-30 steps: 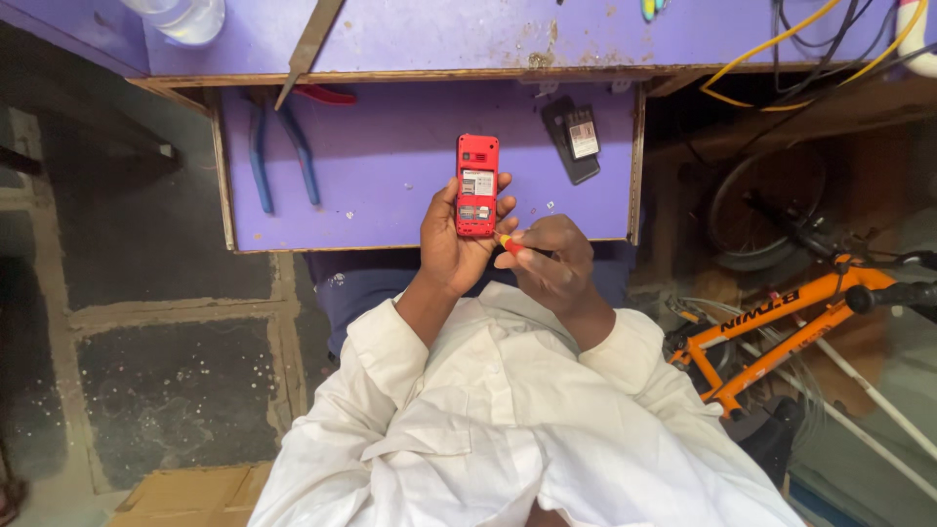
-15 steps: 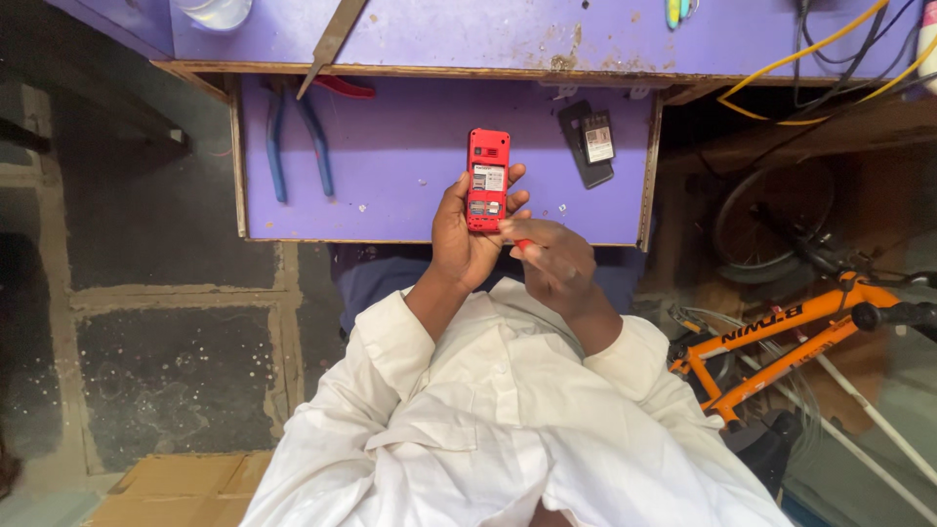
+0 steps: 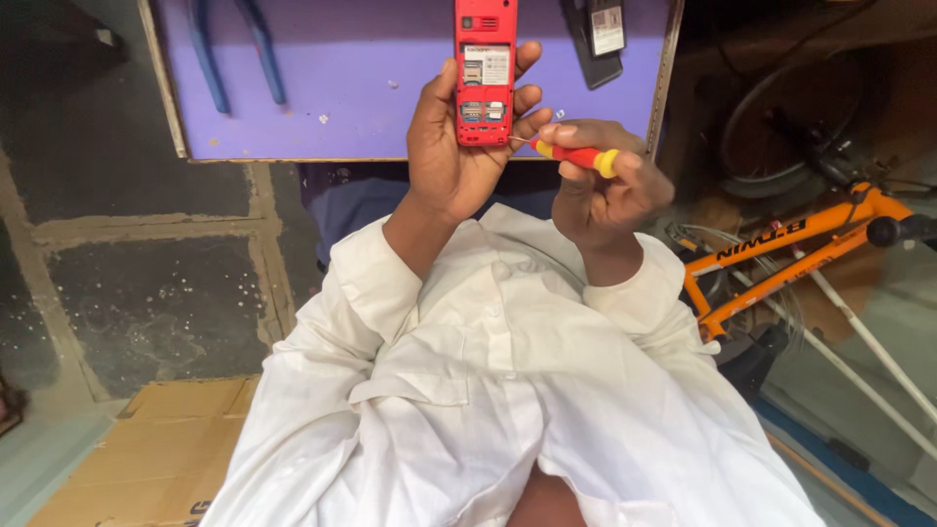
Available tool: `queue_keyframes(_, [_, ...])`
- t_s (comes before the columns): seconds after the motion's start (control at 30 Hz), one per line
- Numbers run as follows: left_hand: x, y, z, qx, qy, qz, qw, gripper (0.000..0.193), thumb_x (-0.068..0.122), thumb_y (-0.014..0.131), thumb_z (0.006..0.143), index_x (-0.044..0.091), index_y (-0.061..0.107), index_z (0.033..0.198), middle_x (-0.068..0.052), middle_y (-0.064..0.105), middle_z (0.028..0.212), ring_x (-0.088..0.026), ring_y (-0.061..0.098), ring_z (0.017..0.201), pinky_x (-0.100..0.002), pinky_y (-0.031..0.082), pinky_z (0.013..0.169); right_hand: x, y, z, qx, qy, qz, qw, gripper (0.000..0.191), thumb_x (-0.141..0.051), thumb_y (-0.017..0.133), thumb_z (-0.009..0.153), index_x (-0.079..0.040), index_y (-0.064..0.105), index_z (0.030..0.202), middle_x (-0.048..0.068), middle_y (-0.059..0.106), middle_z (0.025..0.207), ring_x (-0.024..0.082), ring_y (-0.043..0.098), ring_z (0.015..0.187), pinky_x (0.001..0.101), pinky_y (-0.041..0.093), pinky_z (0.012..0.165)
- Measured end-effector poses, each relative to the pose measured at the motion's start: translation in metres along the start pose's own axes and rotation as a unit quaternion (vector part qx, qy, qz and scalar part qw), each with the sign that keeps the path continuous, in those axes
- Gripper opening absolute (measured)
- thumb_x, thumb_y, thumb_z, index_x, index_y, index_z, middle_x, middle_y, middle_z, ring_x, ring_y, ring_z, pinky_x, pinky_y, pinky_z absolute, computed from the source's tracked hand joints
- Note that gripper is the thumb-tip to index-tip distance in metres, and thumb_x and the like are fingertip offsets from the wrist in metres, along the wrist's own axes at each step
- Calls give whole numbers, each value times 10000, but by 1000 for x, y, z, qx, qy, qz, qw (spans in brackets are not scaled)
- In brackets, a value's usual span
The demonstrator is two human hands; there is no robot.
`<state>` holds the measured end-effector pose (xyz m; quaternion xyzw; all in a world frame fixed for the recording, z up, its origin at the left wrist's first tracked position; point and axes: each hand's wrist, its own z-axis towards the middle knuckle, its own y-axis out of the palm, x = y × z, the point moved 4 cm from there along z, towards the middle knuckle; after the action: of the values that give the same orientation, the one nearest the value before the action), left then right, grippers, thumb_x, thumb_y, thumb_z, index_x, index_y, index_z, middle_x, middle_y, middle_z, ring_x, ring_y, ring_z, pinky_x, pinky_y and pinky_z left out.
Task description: The person uses a screwdriver to remove screws from the back of a red mobile phone. They wipe the screwdriver tip with a cloth and continue unscrewing. The person then removes the back cover and battery, places them on the table, and continues to work on the phone's internal components.
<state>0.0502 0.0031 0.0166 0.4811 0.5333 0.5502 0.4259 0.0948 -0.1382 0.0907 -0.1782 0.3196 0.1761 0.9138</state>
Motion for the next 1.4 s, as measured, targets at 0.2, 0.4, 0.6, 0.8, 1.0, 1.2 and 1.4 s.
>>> queue_keyframes(0.2, [2, 17, -2, -5, 1, 15, 1000, 555, 427, 397, 1153, 29, 455, 1537, -199, 544, 1479, -269, 681, 1146, -471, 546, 1069, -10, 2, 9, 4, -29, 5, 1000, 451, -119, 581, 1064, -201, 301, 1407, 182, 630, 1125, 286, 727, 953, 388, 676, 814])
queue_keyframes(0.4, [0, 15, -4, -9, 9, 33, 999, 553, 420, 399, 1157, 20, 459, 1534, -208, 553, 1475, -268, 686, 1151, -471, 552, 1069, -11, 0, 9, -6, -31, -2, 999, 447, -111, 582, 1058, -203, 315, 1404, 180, 631, 1132, 285, 730, 961, 388, 683, 822])
queue_keyframes(0.6, [-2, 13, -3, -17, 21, 59, 998, 556, 415, 391, 1167, 6, 460, 1538, -215, 556, 1475, -274, 686, 1159, -476, 558, 1055, -13, 1, 8, -28, -31, -33, 999, 447, -97, 597, 1064, -198, 335, 1412, 160, 650, 1134, 290, 740, 986, 400, 667, 832])
queue_keyframes(0.8, [-6, 5, -3, 5, 13, 47, 999, 561, 400, 382, 1158, -7, 433, 1542, -216, 549, 1491, -290, 681, 1175, -494, 551, 1082, -13, -1, 12, -38, -72, -86, 993, 525, -172, 738, 991, -214, 413, 1401, 99, 669, 1082, 264, 736, 912, 390, 630, 774])
queue_keyframes(1.0, [-12, -4, 3, 13, 4, 22, 1000, 555, 381, 399, 1141, -3, 412, 1542, -235, 553, 1490, -312, 670, 1184, -513, 534, 1093, -10, -4, 12, -7, -94, -154, 983, 581, -273, 810, 901, -219, 432, 1339, 44, 646, 1012, 256, 649, 834, 421, 577, 781])
queue_keyframes(1.2, [-17, -14, 8, 36, 3, 32, 999, 549, 371, 434, 1116, -3, 428, 1518, -231, 566, 1452, -317, 655, 1160, -503, 517, 1070, -4, 6, 9, 19, -83, -147, 986, 528, -222, 819, 917, -195, 430, 1273, 50, 614, 978, 245, 623, 828, 396, 554, 784])
queue_keyframes(1.4, [-7, -26, 7, 68, 15, 6, 998, 499, 360, 455, 1095, 5, 480, 1444, -206, 609, 1383, -308, 660, 1112, -468, 545, 989, 5, 20, 6, -18, -89, -107, 990, 434, -81, 733, 983, -164, 440, 1293, 101, 686, 1012, 268, 714, 848, 372, 605, 734])
